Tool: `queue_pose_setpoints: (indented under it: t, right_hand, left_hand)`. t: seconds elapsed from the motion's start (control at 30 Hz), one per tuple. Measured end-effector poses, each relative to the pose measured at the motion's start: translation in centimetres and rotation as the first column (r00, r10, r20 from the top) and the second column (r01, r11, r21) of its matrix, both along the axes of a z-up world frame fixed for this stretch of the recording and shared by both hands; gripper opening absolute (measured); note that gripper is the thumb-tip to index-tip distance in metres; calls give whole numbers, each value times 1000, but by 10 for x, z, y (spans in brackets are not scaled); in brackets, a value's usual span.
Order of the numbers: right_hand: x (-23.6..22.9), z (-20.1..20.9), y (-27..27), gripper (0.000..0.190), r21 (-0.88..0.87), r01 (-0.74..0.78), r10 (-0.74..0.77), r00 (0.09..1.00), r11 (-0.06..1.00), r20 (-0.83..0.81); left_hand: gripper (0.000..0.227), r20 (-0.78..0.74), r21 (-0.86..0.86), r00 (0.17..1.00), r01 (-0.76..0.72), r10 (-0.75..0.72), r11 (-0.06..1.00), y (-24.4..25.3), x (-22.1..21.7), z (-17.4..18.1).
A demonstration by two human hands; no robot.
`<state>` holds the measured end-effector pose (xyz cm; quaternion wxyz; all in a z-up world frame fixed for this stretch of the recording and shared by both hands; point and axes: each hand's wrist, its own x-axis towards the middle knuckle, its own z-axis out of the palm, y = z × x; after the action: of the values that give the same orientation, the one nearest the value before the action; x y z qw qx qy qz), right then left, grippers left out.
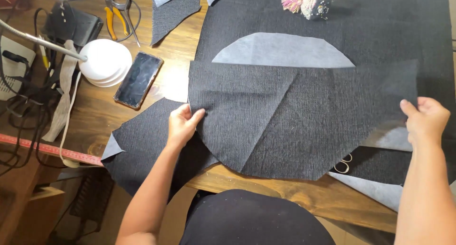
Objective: The person uses shears to cut a piece of dark gray fabric along a pinned pattern on a wooden table. They remove the cut fabric piece and the pattern paper, then smooth out the remaining fabric and fold it.
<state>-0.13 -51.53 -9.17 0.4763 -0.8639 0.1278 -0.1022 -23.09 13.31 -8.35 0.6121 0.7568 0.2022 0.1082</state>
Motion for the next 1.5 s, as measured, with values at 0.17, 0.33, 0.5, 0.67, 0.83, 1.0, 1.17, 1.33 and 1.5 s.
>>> queue_pose_setpoints:
  t: [0.17,0.33,0.5,0.67,0.83,1.0,1.17,1.33,1.5]
  right_hand:
    - [-31,73,134,56,-777,-11,167,978,629,122]
    - [-147,66,342,90,-770,-291,503,863,568,45]
    - [-143,52,421,101,-750,-492,839,523,442,152]
    - [-71,51,315,90,-696,-473,567,816,540,-115]
    - [-51,48,268,94,-598,-549,364,835,584,-412]
    - [-55,49,270,89,-636,-515,346,857,574,-381]
    - [-52,35,248,87,-678,-437,309,899,591,-309]
    - [-46,46,222,81,-529,-283,193,956,800,-220]
    - [-46,44,195,74,-310,-107,56,984,945,-170]
  left_hand:
    - [20,21,68,994,-110,109,992,-19,6,25]
    - [25,-56,351,971,-199,233,915,-14,11,-11]
    - [35,-83,561,952,-201,296,803,-14,9,-29]
    - [33,-82,532,947,-223,311,817,-17,10,-26]
    - [33,35,475,964,-247,263,844,-25,12,21]
    - [13,360,-80,923,174,-134,982,-77,50,138]
    - [29,368,-280,748,655,-552,702,-230,120,217]
    - [51,-8,90,695,717,-719,691,-360,193,146]
    - [25,77,516,659,616,-748,595,-361,196,72]
